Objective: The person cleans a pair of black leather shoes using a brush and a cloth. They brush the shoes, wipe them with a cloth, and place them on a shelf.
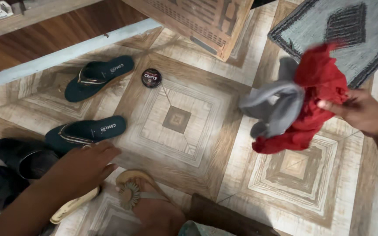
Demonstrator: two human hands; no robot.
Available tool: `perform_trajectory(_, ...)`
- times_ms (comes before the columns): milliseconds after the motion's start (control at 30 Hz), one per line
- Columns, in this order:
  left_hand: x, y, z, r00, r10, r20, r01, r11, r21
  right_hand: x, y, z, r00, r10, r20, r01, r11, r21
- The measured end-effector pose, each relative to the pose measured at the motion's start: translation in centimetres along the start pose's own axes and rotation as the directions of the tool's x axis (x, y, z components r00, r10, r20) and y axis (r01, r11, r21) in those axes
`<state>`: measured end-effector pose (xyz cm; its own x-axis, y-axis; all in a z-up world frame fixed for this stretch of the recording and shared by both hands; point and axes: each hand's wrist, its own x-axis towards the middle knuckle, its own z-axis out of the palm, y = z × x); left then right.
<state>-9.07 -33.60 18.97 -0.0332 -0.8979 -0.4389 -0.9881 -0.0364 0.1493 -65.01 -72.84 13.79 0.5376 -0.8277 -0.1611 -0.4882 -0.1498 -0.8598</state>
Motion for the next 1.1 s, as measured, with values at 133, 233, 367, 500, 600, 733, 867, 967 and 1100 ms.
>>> perform_trajectory(133,0.7,1.8,-1.5,0.995,0.074,-0.063,-0.074,0.997,0.001,-0.1,-0.3,-0.2,0.928,-0.283,-0.242,0.312,0.946,0.089)
perform_trajectory(233,0.7,2.6,-2.4,0.999,0.036,-0.009,-0.036,0.998,0.055,0.6,2.0,-1.2,0.868,-0.209,-0.45,-0.136,0.772,-0.621)
perform_trajectory(367,1.1,2.6,-2.3,0.999,0.018,-0.051,-0.019,1.0,-0.021,3.3,6.5,4.4,0.969,-0.134,-0.207,-0.155,0.325,-0.933)
perform_trajectory(500,2.0,2.2,0.0,1.0,0.012,-0.016,-0.013,0.995,-0.099,7.6,8.1,15.9,0.966,0.253,0.047,-0.161,0.734,-0.66)
perform_trajectory(600,1.8,2.5,2.1,0.999,0.037,-0.013,-0.039,0.995,-0.094,8.5,8.4,22.9,0.917,0.375,-0.134,-0.385,0.752,-0.535)
perform_trajectory(733,-2.2,3.6,3.4,0.992,0.078,0.104,-0.071,0.995,-0.066,7.4,9.6,24.9,0.939,0.164,-0.304,-0.314,0.772,-0.553)
perform_trajectory(867,-9.2,2.3,2.5,0.993,-0.055,0.108,0.045,0.995,0.094,6.4,8.0,23.7,0.908,-0.35,-0.229,0.123,0.747,-0.653)
perform_trajectory(967,-16.4,1.3,2.8,0.948,-0.229,0.219,0.209,0.971,0.112,7.0,3.2,26.6,0.96,-0.278,-0.032,0.214,0.803,-0.557)
perform_trajectory(1100,-24.6,1.6,6.6,0.845,-0.449,0.289,0.477,0.878,-0.032,11.2,-6.3,34.3,0.894,-0.044,0.446,0.418,0.443,-0.793)
